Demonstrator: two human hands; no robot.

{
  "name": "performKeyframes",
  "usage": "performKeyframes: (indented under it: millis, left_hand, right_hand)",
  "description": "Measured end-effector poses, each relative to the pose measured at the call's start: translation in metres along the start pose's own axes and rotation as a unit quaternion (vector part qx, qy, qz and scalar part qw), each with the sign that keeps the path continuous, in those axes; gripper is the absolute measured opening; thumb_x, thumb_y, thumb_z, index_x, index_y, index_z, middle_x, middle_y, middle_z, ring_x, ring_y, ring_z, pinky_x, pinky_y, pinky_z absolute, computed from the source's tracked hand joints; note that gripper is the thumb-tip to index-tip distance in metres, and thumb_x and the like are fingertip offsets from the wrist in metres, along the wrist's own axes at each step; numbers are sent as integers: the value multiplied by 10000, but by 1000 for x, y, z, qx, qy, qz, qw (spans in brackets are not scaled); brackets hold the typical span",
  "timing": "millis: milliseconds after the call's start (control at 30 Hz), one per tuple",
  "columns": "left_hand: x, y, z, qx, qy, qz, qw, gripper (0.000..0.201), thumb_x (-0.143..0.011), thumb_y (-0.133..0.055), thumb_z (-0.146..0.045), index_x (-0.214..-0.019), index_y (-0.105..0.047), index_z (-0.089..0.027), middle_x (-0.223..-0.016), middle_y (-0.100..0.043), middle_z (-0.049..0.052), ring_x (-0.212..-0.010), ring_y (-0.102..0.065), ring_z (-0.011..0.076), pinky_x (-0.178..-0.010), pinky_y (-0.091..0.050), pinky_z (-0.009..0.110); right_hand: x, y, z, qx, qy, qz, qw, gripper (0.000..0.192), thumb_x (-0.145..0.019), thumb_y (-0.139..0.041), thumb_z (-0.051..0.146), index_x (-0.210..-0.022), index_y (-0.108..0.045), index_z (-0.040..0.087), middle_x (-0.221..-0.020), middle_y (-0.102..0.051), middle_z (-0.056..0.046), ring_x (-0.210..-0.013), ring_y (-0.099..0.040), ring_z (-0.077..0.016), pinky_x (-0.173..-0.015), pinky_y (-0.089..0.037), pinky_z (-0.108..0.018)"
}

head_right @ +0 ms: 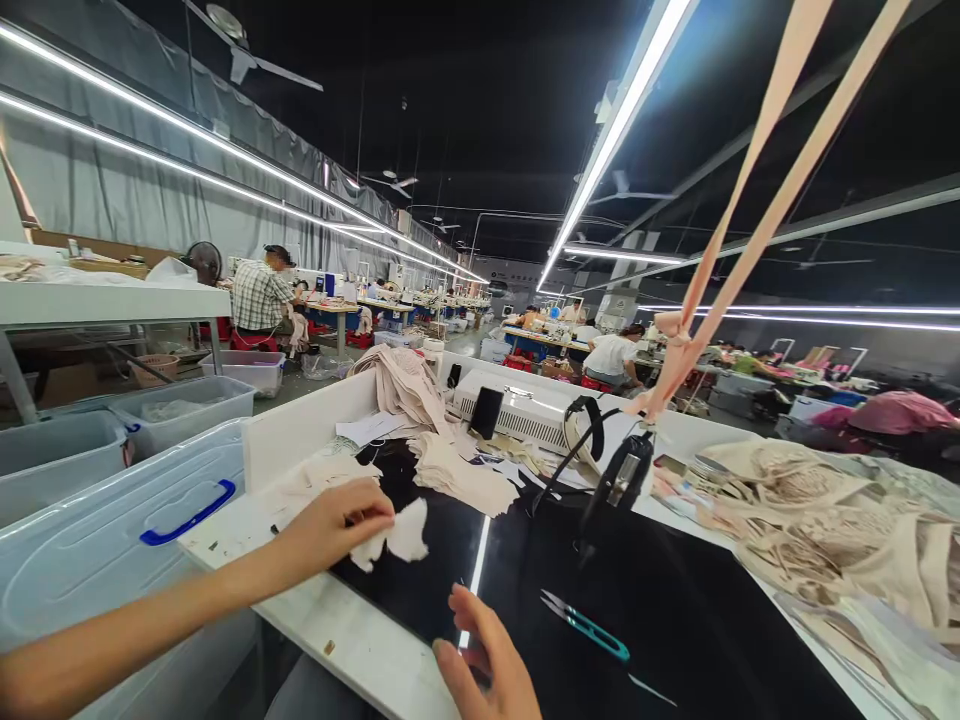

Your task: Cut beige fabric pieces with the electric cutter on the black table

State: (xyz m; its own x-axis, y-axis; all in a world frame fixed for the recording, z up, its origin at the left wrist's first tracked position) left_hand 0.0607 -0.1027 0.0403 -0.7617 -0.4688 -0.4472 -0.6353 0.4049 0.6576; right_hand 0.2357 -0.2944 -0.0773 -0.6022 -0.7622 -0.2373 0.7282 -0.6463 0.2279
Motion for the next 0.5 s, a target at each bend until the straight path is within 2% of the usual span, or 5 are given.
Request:
performKeyframes:
  millis: [67, 167, 333, 433, 500]
  left_hand:
    - [14, -21, -24, 19, -20, 28, 999, 120, -943, -641, -263, -878, -735, -231, -902, -665, -17, -796, -625, 131, -713, -452, 220]
    - [31, -40, -41, 66, -26, 54, 996, 126, -942, -632, -225, -873, -737, -221, -901, -643, -8, -772, -610, 125, -688, -436, 218]
    - [45, -49, -30, 162, 63, 87, 981, 89, -879, -696, -303, -901, -719, -220, -962, -653, 13, -865, -617, 174, -774, -466, 247]
    - [49, -50, -20, 215, 132, 92, 963, 246, -855, -702, -407, -1009, -679, -216, -1067, -658, 36, -1000, -592, 219, -856, -453, 282]
    - [51, -56, -21, 236, 151, 117, 953, 360, -896, -629, -553, -934, -651, -196, -963, -643, 33, -918, -571, 212, -796, -437, 290]
  right_hand:
    - [-5, -24, 14, -104, -61, 66, 991, 712, -721, -750, 775, -1173, -774, 226, -1124, -786, -120, -1043, -728, -303, -907, -579, -377]
    - [-7, -45, 31, -163, -82, 143, 973, 653, -759, -724, 770, -1026, -792, 177, -887, -760, -88, -866, -694, -263, -838, -556, -384]
    - [1, -40, 41, -172, -64, 137, 973, 540, -752, -788, 696, -903, -756, 178, -750, -642, -19, -722, -575, -178, -700, -480, -298]
    - [9, -36, 48, -168, -59, 152, 972, 570, -723, -788, 728, -897, -745, 187, -694, -580, -1, -661, -529, -165, -618, -458, -287]
    - [13, -35, 54, -165, -53, 164, 971, 594, -710, -779, 752, -910, -744, 194, -715, -588, -8, -672, -537, -173, -619, -476, -298]
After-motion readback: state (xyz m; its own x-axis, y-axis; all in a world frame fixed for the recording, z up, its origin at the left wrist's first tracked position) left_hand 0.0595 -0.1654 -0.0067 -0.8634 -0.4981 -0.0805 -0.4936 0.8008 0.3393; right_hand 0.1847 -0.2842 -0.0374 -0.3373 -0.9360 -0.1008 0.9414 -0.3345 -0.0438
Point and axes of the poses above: each hand's wrist, its own x-axis away from the middle knuckle, its own y-axis out of the back of the hand, z = x × y, the point moved 5 cm from there along -x, towards the middle knuckle
